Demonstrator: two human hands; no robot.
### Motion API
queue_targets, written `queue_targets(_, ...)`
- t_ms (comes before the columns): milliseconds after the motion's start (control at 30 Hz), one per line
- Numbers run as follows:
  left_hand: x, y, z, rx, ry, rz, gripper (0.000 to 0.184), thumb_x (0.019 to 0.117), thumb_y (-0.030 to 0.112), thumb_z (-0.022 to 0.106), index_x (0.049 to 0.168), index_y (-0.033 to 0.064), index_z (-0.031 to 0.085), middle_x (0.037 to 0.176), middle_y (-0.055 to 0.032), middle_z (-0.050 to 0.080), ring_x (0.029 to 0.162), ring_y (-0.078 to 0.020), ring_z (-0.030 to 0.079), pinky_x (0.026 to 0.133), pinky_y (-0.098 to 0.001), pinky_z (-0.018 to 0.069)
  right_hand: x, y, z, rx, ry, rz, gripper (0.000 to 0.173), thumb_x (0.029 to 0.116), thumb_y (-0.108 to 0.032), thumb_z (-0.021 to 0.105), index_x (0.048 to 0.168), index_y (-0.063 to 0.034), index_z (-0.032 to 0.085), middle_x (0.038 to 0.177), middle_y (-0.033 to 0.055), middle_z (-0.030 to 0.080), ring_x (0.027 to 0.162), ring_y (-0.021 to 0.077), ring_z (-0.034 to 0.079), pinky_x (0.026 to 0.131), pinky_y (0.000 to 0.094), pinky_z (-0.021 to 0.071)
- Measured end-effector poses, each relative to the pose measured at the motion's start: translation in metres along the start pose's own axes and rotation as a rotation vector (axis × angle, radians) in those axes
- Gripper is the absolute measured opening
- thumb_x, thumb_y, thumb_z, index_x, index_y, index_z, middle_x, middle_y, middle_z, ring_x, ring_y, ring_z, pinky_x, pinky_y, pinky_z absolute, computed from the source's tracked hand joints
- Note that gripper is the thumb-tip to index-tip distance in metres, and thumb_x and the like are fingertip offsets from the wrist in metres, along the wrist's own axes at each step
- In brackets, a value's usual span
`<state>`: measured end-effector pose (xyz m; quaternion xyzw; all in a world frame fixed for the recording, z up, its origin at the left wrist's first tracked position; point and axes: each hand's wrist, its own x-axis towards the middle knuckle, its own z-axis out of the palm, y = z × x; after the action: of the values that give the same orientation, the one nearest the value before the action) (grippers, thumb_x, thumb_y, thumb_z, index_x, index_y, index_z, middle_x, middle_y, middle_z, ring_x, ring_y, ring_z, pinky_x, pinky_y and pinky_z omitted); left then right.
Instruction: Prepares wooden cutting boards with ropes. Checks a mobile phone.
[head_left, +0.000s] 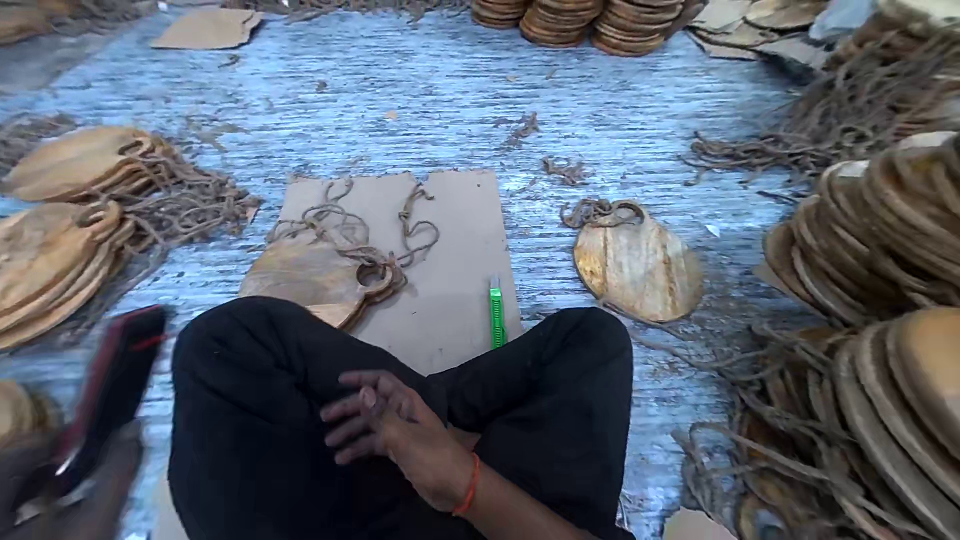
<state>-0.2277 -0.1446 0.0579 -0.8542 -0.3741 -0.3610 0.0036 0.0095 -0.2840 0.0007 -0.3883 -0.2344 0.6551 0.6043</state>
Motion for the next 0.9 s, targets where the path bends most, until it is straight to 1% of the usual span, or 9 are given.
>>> queue_targets(33,0.013,0.022,0.02,-0.016,-0.074,0.117,0.029,0.0929,0.02,0.072,0.089,-0.0089,0.066,0.086,-0.0251,0.065,0.077,-0.0281,0.064,0.072,-0.0359,0.0543,0.0,-0.007,0.002,0.025,0.06,-0.071,0.052,0.1106,-0.029,0.04,0.153,0.0005,0.031,0.133,0.0165,0.062,0.11,0.0228,0.069,0.093,0.0401,0.0587)
queue_targets(100,0.02,0.069,0.073,-0.07,-0.21,0.276,0.033,0.0915,0.026,0.069,0.095,-0.0075,0.072,0.092,-0.0296,0.067,0.081,-0.0425,0.068,0.07,-0.0526,0.056,-0.001,-0.017,-0.002,0.05,0.234,-0.196,0.064,0.1088,-0.033,0.042,0.16,-0.004,0.018,0.141,0.0168,0.055,0.12,0.0231,0.064,0.1,0.0419,0.0561)
queue_targets(133,0.016,0.088,0.104,-0.114,-0.232,0.362,0.033,0.0904,0.029,0.068,0.093,-0.0037,0.073,0.091,-0.0261,0.069,0.081,-0.0421,0.07,0.066,-0.0535,0.058,-0.002,-0.02,-0.009,0.056,0.348,-0.231,0.065,0.1079,-0.031,0.045,0.16,-0.0051,0.017,0.142,0.0157,0.053,0.123,0.0207,0.061,0.103,0.0402,0.0535)
queue_targets(200,0.002,0.121,0.157,-0.309,-0.252,0.525,0.025,0.0874,0.028,0.069,0.088,0.0029,0.072,0.086,-0.0177,0.07,0.077,-0.0342,0.071,0.059,-0.0456,0.0592,-0.003,-0.019,-0.035,0.112,0.614,-0.243,0.055,0.1064,-0.018,0.051,0.154,-0.0053,0.027,0.13,0.014,0.061,0.112,0.019,0.066,0.096,0.0361,0.056)
queue_targets(300,-0.005,0.146,0.202,-0.646,-0.491,0.79,0.022,0.0967,0.03,0.065,0.109,0.0117,0.071,0.106,-0.0098,0.072,0.097,-0.025,0.072,0.081,-0.0389,0.0612,-0.014,-0.008,-0.096,0.193,0.842,-0.227,0.045,0.105,-0.005,0.05,0.148,-0.0038,0.035,0.115,0.0142,0.07,0.09,0.0207,0.072,0.08,0.0336,0.0605)
queue_targets(367,0.007,0.145,0.221,-0.696,-0.627,0.883,0.027,0.0994,0.03,0.062,0.117,0.0114,0.07,0.111,-0.0103,0.072,0.1,-0.0255,0.072,0.086,-0.0411,0.0603,-0.023,-0.004,-0.133,0.235,0.906,-0.204,0.043,0.1033,0.0,0.051,0.144,-0.0025,0.037,0.112,0.0157,0.069,0.084,0.0223,0.073,0.073,0.034,0.062)
queue_targets(467,0.045,0.115,0.253,-0.548,-0.925,0.698,0.03,0.0948,0.025,0.07,0.119,0.0063,0.073,0.112,-0.0151,0.072,0.102,-0.033,0.071,0.087,-0.0533,0.0593,-0.02,0.002,-0.166,0.246,0.872,-0.234,0.045,0.1012,0.004,0.052,0.143,-0.0022,0.038,0.114,0.0182,0.069,0.087,0.0259,0.073,0.076,0.0372,0.0631)
queue_targets(667,0.065,0.024,0.333,-0.272,-1.202,-0.15,0.036,0.1004,0.024,0.067,0.127,-0.0003,0.065,0.115,-0.0188,0.07,0.104,-0.0318,0.07,0.097,-0.0531,0.0539,0.019,0.017,-0.18,0.183,0.735,-0.244,0.053,0.0941,0.007,0.056,0.143,-0.0004,0.037,0.119,0.0227,0.068,0.095,0.0324,0.074,0.082,0.0421,0.0635)
queue_targets(900,0.06,0.043,0.348,-0.414,-1.358,-0.075,0.035,0.1024,0.028,0.065,0.127,0.0037,0.065,0.111,-0.0145,0.07,0.098,-0.0263,0.069,0.093,-0.0471,0.0555,0.021,0.021,-0.186,0.13,0.727,-0.234,0.053,0.0931,0.007,0.057,0.142,-0.0018,0.039,0.119,0.0232,0.068,0.095,0.0337,0.074,0.084,0.0428,0.0638)
